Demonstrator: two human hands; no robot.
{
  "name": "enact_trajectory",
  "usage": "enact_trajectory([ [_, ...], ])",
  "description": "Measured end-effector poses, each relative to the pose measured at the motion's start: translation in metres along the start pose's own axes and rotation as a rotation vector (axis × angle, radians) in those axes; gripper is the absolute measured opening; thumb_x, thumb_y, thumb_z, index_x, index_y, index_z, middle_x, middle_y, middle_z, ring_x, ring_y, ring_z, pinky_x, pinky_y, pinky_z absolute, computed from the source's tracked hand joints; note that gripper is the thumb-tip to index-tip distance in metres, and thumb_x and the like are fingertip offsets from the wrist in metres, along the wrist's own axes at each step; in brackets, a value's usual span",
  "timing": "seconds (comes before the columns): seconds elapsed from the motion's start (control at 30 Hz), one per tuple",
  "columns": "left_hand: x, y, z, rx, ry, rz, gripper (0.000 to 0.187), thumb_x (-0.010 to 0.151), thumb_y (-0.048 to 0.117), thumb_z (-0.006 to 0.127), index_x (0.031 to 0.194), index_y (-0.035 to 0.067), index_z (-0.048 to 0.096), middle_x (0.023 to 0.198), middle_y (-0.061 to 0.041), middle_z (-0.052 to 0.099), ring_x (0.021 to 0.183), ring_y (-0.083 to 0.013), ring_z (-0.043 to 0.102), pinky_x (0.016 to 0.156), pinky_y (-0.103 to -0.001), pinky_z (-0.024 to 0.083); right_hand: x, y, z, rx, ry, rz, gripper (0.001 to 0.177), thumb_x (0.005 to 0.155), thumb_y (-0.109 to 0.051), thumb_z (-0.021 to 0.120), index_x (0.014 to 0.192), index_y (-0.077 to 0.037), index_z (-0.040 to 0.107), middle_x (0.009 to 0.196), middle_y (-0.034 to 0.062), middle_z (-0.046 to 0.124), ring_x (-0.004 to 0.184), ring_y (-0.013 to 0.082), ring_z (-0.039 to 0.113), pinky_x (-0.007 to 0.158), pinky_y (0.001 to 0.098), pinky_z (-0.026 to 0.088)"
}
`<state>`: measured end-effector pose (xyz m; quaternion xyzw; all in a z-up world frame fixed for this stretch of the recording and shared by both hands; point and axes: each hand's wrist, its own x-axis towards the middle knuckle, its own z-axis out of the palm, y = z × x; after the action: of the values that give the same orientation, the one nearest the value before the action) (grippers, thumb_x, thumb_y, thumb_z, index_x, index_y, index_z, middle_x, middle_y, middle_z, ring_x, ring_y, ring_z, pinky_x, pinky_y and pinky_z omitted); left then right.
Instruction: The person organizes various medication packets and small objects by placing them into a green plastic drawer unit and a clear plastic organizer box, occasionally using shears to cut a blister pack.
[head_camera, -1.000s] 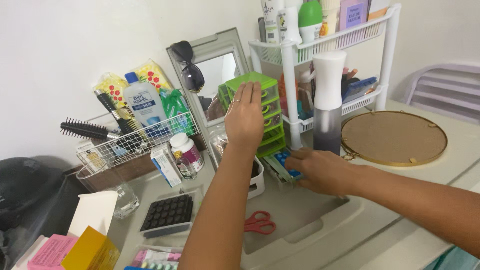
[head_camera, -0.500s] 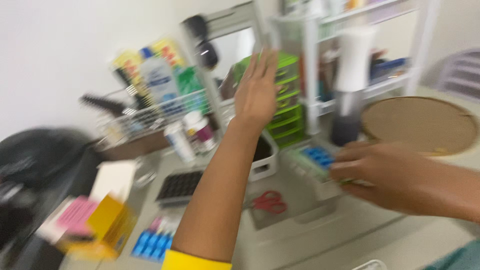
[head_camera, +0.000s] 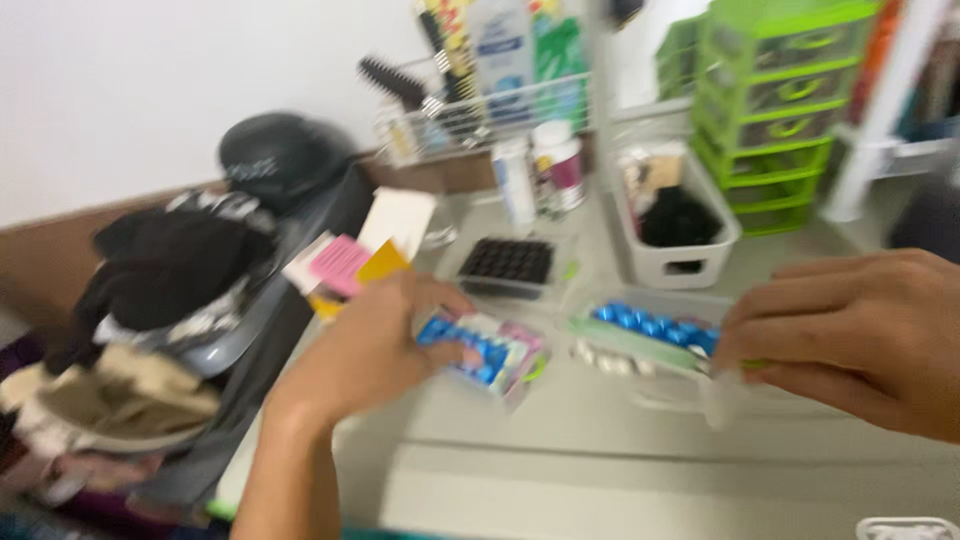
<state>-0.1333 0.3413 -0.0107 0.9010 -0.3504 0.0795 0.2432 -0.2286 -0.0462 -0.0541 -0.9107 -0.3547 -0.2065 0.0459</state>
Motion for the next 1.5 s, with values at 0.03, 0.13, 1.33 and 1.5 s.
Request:
enact_trajectory([
  [0.03,-0.012,-0.006,0.004,0.004,0.030,0.095,0.036,0.066,0.021,0.087,0.098,0.008,0.075,0.106,-0.014,0.075,0.101,-0.0322,0.069,0.086,-0.042,0.053,0.001,0.003,0.004,0.056,-0.030,-0.070,0.023,0.086,-0.032,0.075,0.109,-0.029,0.079,0.108,-0.0086,0.078,0.095,0.0160,0.076,0.076,0.0348,0.061],
  [0.13,-0.026,-0.022,0.025,0.047,0.163,0.264,0.032,0.066,0.023,0.088,0.092,0.008,0.076,0.112,-0.015,0.074,0.105,-0.0360,0.066,0.091,-0.044,0.051,0.008,0.006,0.014,0.187,-0.085,-0.242,0.026,0.085,-0.028,0.077,0.111,-0.025,0.080,0.112,-0.0028,0.079,0.103,0.0188,0.078,0.082,0.0355,0.062],
  [1.33,-0.019,-0.003,-0.007,0.005,-0.279,0.033,0.016,0.077,0.022,0.080,0.090,0.012,0.081,0.090,-0.009,0.076,0.092,-0.0301,0.069,0.082,-0.041,0.053,0.148,-0.047,0.071,0.330,-0.073,-0.147,0.020,0.086,-0.026,0.071,0.102,-0.015,0.078,0.091,0.0009,0.076,0.094,0.0266,0.069,0.076,0.0434,0.056],
  [1.5,-0.024,-0.012,-0.010,0.066,-0.318,-0.091,0.010,0.079,0.017,0.074,0.086,0.014,0.081,0.088,-0.007,0.079,0.089,-0.0280,0.073,0.084,-0.039,0.055,0.180,-0.079,0.079,0.183,-0.457,-0.005,0.026,0.092,-0.036,0.068,0.106,-0.015,0.072,0.099,0.0104,0.067,0.093,0.0331,0.068,0.081,0.0486,0.055],
])
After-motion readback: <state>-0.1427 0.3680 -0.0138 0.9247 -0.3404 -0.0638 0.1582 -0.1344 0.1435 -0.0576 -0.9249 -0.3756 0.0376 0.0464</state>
